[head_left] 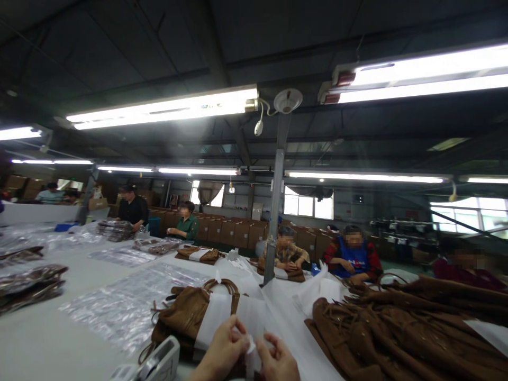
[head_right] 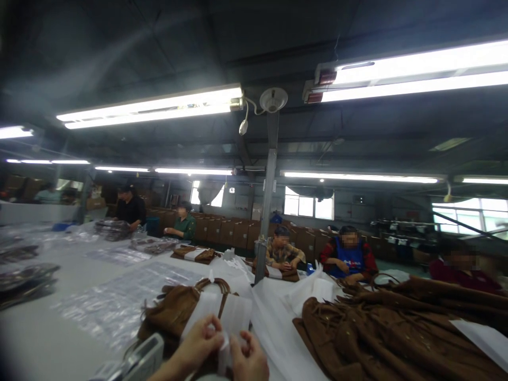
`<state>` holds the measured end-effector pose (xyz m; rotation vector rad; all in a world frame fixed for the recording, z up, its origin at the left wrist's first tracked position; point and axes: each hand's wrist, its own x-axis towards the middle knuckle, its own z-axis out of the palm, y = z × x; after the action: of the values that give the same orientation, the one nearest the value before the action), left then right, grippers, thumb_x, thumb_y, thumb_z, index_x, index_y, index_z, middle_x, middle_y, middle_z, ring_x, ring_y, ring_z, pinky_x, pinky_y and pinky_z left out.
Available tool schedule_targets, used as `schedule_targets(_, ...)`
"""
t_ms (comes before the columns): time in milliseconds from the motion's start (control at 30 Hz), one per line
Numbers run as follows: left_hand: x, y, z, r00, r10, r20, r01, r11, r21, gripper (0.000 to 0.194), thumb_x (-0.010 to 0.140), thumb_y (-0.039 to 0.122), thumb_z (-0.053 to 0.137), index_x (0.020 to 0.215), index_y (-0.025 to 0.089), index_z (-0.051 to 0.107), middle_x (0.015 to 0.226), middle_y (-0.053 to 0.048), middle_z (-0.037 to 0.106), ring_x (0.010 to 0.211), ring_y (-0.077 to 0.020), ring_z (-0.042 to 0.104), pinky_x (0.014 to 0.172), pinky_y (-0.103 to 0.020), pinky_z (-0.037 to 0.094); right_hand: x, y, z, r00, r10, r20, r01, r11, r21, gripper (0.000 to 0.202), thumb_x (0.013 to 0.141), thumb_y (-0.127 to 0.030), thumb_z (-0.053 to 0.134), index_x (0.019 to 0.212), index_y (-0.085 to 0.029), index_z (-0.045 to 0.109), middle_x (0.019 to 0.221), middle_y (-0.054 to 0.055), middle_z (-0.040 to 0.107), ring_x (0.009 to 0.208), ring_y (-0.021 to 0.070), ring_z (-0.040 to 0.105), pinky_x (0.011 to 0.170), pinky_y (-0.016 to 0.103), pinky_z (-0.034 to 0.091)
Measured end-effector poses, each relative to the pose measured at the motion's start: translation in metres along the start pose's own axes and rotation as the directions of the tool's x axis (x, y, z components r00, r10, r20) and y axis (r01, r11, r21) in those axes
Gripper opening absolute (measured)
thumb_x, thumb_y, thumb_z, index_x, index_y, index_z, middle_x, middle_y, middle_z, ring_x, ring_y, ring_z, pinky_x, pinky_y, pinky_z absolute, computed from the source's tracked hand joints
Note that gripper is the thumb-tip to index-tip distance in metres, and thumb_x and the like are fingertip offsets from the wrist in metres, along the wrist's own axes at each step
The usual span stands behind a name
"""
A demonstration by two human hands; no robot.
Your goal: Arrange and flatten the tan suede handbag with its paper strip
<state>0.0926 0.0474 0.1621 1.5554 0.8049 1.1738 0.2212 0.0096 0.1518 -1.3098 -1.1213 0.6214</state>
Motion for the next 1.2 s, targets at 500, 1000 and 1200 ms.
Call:
schedule_targets(500, 0.0, 0.005, -0.008, 0.979, 0.024, 0.201, -0.047, 0.993, 0.11, 0.027, 0.073, 0.041, 0.054, 0.073, 0.015, 0.059, 0.065, 0.003, 0.053, 0.066, -0.0129, 0.046, 0.061, -0.024, 0.034, 0.014, -0.035, 0.002, 0.928, -0.306, 0.211, 0.371, 0.796, -0.478, 0.018, 0.079, -0.02, 0.057, 0.063, -0.016, 0.065, 0.068, 0.002, 0.063, 0.064, 0.0118, 0.053, 0.06, 0.023, 0.035)
schedule_targets(1000, 0.005, -0.014, -0.018, 0.974, -0.018, 0.226, -0.03, 0.978, 0.206, 0.032, 0.073, 0.041, 0.057, 0.054, 0.017, 0.052, 0.052, 0.005, 0.045, 0.053, -0.0103, 0.04, 0.052, -0.023, 0.028, 0.029, -0.025, 0.011, 0.922, -0.363, 0.138, 0.384, 0.799, -0.463, 0.023, 0.081, -0.018, 0.054, 0.06, -0.017, 0.06, 0.063, 0.0, 0.056, 0.065, 0.0124, 0.05, 0.061, 0.024, 0.034)
schedule_targets(1200, 0.02, 0.007, -0.024, 0.968, -0.023, 0.249, 0.047, 0.995, -0.092, 0.055, 0.074, 0.032, 0.06, 0.126, 0.016, 0.048, 0.103, -0.006, 0.064, 0.082, -0.0147, 0.058, 0.07, -0.023, 0.042, 0.047, -0.047, 0.009, 0.886, -0.347, 0.308, 0.452, 0.795, -0.404, 0.02, 0.077, -0.026, 0.06, 0.061, -0.018, 0.068, 0.06, -0.002, 0.061, 0.058, 0.01, 0.051, 0.056, 0.022, 0.033)
